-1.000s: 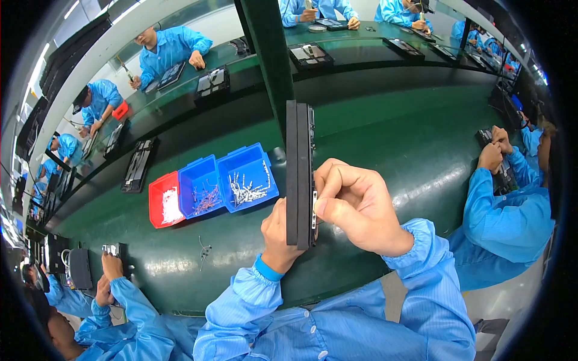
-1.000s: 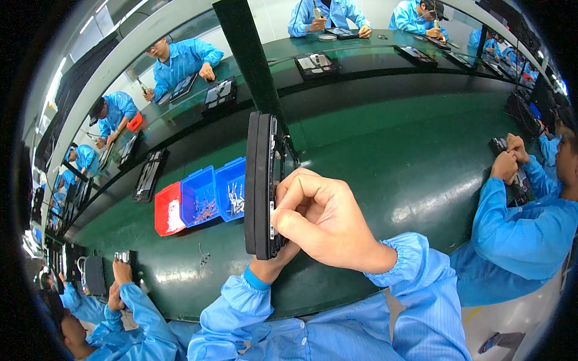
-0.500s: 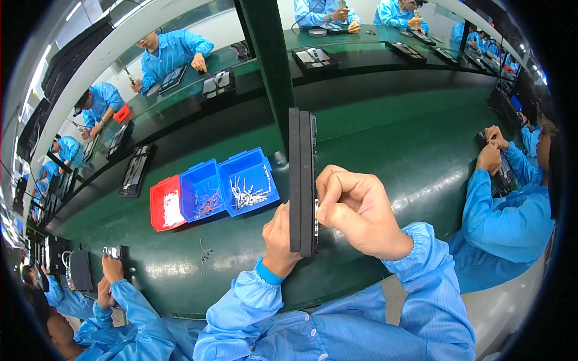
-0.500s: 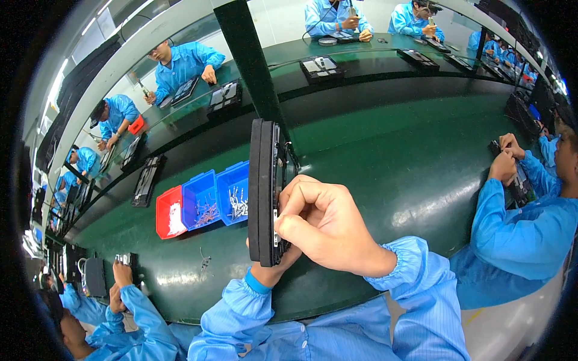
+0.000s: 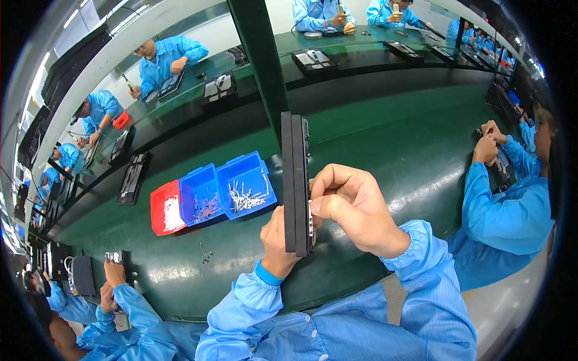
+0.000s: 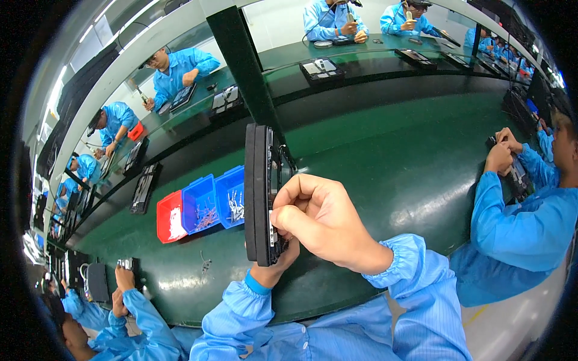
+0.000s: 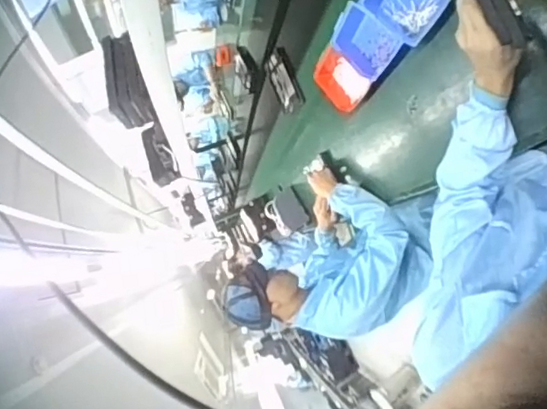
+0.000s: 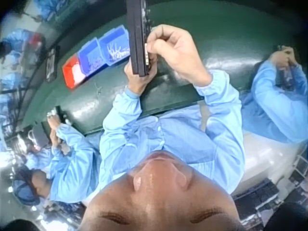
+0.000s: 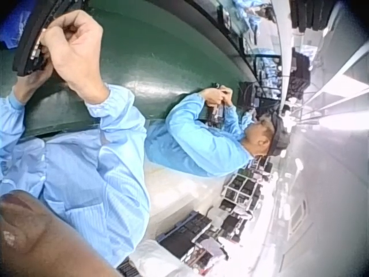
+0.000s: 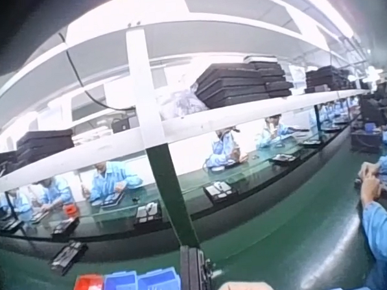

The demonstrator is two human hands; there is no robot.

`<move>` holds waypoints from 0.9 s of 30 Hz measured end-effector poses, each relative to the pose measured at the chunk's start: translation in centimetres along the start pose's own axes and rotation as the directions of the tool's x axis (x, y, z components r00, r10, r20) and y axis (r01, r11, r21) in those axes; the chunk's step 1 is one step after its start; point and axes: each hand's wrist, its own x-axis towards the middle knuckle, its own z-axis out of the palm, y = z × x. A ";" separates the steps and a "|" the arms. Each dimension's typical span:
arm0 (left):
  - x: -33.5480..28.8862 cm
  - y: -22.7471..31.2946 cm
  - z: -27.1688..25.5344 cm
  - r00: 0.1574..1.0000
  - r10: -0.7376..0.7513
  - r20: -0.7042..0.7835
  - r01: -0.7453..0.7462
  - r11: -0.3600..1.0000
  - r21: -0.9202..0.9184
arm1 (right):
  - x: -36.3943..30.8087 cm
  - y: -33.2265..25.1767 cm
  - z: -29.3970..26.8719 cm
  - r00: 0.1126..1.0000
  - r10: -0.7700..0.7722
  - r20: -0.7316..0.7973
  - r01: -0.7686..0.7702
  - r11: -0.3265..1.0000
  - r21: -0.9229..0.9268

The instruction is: The person assembles a tablet device by installing internal components such as a circuit board and a battery, securing them with screws using tweezers and an adhesive applicator.

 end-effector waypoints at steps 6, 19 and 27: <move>0.1 0.5 0.0 0.998 -0.004 -0.057 0.003 1.000 -0.014 | -0.1 0.0 0.0 0.999 -0.037 0.017 0.037 0.999 -0.028; -0.3 -0.4 0.4 0.999 -0.020 -0.028 0.018 0.998 -0.059 | -0.1 0.2 -0.1 0.998 -0.047 0.031 0.049 0.998 -0.049; 0.0 0.2 -0.3 0.996 -0.084 0.008 0.085 0.992 -0.089 | 0.0 0.5 0.1 0.996 -0.072 0.052 0.074 0.997 -0.034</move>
